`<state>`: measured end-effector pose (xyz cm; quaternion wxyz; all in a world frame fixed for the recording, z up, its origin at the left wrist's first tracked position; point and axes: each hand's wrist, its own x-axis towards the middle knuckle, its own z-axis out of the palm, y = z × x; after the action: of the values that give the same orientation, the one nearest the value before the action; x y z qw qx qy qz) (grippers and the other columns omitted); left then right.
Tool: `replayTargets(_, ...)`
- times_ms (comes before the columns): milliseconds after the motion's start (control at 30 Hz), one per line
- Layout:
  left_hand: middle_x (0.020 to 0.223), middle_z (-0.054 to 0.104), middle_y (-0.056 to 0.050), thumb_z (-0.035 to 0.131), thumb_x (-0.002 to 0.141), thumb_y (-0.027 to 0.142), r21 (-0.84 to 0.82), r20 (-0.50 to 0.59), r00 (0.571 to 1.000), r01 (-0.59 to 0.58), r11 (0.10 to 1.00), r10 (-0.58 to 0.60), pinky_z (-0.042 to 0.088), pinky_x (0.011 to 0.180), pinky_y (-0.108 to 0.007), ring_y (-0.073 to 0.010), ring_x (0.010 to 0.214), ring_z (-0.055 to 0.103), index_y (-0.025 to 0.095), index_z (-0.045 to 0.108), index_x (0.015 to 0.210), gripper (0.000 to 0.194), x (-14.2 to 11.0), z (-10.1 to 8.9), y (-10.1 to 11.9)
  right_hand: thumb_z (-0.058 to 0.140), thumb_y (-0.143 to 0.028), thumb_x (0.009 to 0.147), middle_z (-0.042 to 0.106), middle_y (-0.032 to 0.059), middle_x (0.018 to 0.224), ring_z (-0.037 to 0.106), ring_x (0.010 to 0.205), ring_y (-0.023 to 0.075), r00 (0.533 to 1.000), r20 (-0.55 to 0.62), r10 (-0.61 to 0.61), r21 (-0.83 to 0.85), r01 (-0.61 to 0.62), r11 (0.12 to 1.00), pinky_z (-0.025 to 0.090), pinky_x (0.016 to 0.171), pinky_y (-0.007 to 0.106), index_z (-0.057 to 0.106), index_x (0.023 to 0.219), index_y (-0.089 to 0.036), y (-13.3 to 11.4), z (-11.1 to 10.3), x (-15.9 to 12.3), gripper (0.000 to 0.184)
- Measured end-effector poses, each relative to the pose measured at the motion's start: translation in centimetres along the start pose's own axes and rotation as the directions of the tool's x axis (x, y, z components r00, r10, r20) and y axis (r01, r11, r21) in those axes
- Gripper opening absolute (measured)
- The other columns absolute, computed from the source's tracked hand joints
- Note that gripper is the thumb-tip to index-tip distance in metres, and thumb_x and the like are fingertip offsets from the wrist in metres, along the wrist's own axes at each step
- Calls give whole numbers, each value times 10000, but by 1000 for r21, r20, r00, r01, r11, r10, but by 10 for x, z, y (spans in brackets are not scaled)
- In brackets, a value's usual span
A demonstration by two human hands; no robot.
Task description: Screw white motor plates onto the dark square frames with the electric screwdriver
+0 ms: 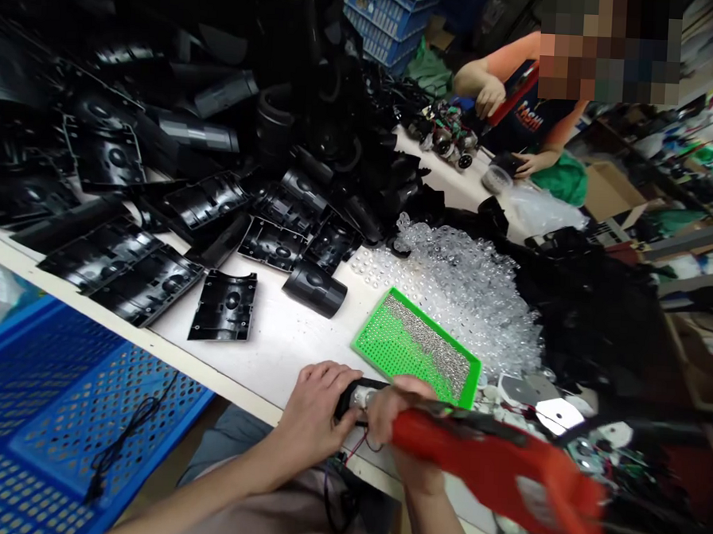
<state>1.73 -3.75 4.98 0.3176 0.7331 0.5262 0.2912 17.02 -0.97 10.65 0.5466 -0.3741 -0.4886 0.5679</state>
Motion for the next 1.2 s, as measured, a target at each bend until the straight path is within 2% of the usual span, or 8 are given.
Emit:
replayTargets(100,1164,614,-75,564,845,242,9,4,1000,-1,1000,1,369,936,-435,-266,1133,506,228,512,1245,404,0,-1,0,599,-683,738,501,-62,485,422,358,139,985,-34,-172,79,174,982,382,404,279,553,1203,-337,-14,-1,27,582)
replayTargets(167,1190,606,-82,568,847,259,26,9,1000,-13,1000,13,373,944,-441,-273,1149,503,229,504,1267,426,-1,-1,-1,639,-657,705,485,-75,495,395,346,122,965,-90,-247,83,255,963,351,372,250,547,1187,-323,-11,-3,52,594)
replayTargets(367,1222,616,-82,595,825,282,50,18,1000,-10,999,9,368,969,-453,-292,1172,494,237,505,1282,468,-1,1,-4,582,-704,668,394,-91,484,350,350,97,984,-97,-153,-27,151,988,319,351,219,594,958,-238,26,-8,92,549)
replayTargets(767,1219,623,-81,599,820,278,64,16,1000,9,998,-10,367,976,-453,-291,1177,496,235,521,1278,467,0,2,-3,659,-574,708,453,-86,516,384,375,95,985,18,-173,23,173,985,322,373,218,552,1072,-208,43,-9,89,528)
replayTargets(867,1211,627,-83,592,827,290,71,6,1000,1,997,-1,372,968,-450,-288,1171,504,231,525,1276,458,1,1,-3,655,-606,702,454,-88,513,378,371,98,983,-63,-173,-3,174,985,332,368,222,539,1137,-232,23,-5,87,585)
replayTargets(967,1211,630,-77,580,841,296,83,9,1000,-10,997,10,375,961,-453,-288,1168,508,230,530,1269,436,1,1,-3,631,-689,686,455,-85,498,371,355,107,961,-166,-223,-4,225,974,340,356,239,522,1207,-274,-16,-2,73,676)
replayTargets(1067,1214,630,-72,583,847,311,88,7,1000,-16,996,16,374,956,-459,-289,1165,511,227,529,1261,426,2,0,-3,618,-722,692,463,-79,500,374,349,112,954,-168,-248,36,257,966,347,358,251,527,1230,-296,-46,-2,46,692)
replayTargets(1200,1212,625,-69,570,865,308,93,9,1000,-24,995,23,370,951,-450,-285,1174,505,224,516,1262,409,2,0,-3,632,-687,724,472,-76,506,381,362,107,959,-174,-224,66,238,969,353,380,242,560,1209,-272,-39,-4,10,643)
